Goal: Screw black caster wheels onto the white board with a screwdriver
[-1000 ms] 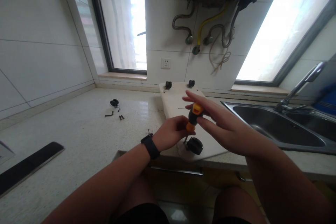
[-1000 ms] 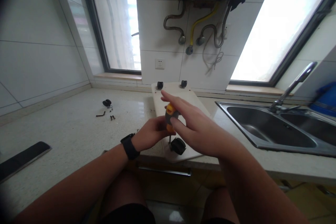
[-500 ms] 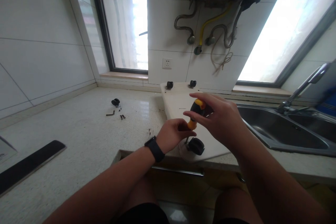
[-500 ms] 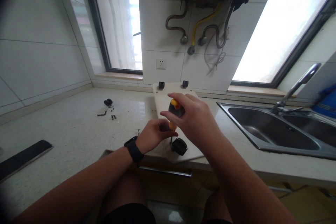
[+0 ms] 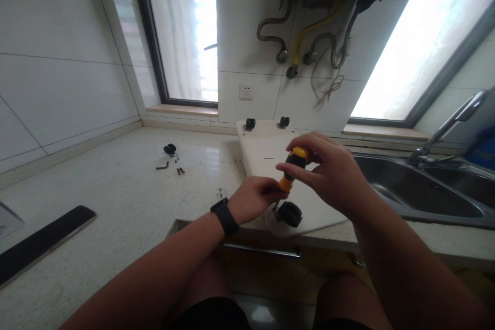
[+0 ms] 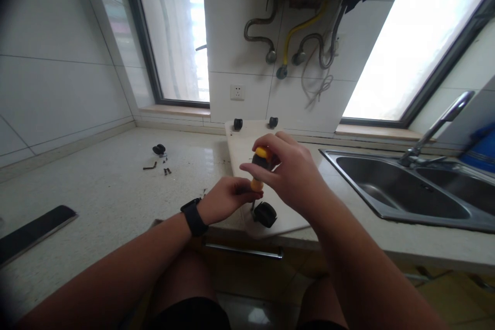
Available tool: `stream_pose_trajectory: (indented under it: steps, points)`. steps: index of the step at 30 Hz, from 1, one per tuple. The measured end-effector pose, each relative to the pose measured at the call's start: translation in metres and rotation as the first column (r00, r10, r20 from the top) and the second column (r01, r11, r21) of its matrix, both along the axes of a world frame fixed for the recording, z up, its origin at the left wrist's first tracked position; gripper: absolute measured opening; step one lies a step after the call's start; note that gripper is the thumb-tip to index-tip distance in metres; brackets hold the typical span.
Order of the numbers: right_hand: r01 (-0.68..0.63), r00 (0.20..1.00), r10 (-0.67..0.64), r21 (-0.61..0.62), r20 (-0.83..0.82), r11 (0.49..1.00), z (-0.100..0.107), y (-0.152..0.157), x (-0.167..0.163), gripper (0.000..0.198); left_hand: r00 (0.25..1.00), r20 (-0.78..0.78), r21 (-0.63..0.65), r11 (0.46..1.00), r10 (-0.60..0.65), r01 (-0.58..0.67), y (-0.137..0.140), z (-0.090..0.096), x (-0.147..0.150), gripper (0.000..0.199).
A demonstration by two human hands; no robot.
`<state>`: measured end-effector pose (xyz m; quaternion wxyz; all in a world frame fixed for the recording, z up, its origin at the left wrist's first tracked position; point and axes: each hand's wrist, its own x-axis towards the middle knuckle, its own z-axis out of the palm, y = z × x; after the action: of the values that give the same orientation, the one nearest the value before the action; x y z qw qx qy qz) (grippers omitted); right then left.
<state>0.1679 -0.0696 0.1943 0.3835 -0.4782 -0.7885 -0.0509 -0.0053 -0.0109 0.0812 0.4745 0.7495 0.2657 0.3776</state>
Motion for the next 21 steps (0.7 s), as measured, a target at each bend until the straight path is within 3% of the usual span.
stream_pose_trajectory:
  steps: [2,3,5,8,9,11,14,17,19,21]
  points:
    - [0.069,0.996,-0.071,0.046,0.047,0.997,-0.001,-0.002,-0.001,0.032,1.0,0.014,0.014,1.0,-0.018,0.017,0.0,0.0,0.0,0.02]
    - [0.031,0.998,-0.033,0.025,0.061,0.999,-0.001,-0.003,0.001,0.03,1.0,-0.004,0.025,1.0,-0.017,0.017,0.0,0.0,-0.001,0.021]
    - [-0.159,0.985,0.164,-0.103,0.045,0.982,0.002,-0.006,0.009,0.038,0.997,-0.072,0.054,0.998,-0.011,0.015,-0.001,0.002,-0.002,0.022]
    - [-0.397,0.914,0.403,-0.278,-0.035,0.875,0.007,-0.008,0.022,0.056,0.993,-0.113,0.071,0.997,-0.024,0.032,-0.001,0.004,-0.004,0.022]
    - [-0.403,0.911,0.411,-0.297,-0.038,0.866,0.008,-0.008,0.025,0.055,0.994,-0.102,0.071,0.996,-0.037,0.044,0.0,0.004,-0.004,0.021]
    - [-0.328,0.941,0.338,-0.261,-0.006,0.908,0.01,-0.007,0.024,0.049,0.995,-0.077,0.07,0.995,-0.069,0.074,0.0,0.003,-0.004,0.022]
    - [-0.127,0.988,0.135,-0.097,0.08,0.987,0.007,-0.005,0.013,0.037,0.993,-0.034,0.063,0.991,-0.117,0.119,0.0,-0.001,-0.004,0.023]
    - [-0.008,0.992,0.005,0.027,0.124,1.0,0.003,-0.006,0.004,0.03,0.991,0.001,0.065,0.989,-0.135,0.134,0.0,-0.004,-0.003,0.025]
    - [-0.065,0.992,0.067,-0.021,0.108,0.998,0.002,-0.007,0.005,0.037,0.991,-0.019,0.08,0.988,-0.131,0.132,-0.001,-0.004,-0.003,0.025]
    - [-0.228,0.968,0.241,-0.159,0.066,0.961,0.002,-0.009,0.013,0.054,0.989,-0.052,0.089,0.986,-0.136,0.14,-0.001,-0.003,-0.004,0.025]
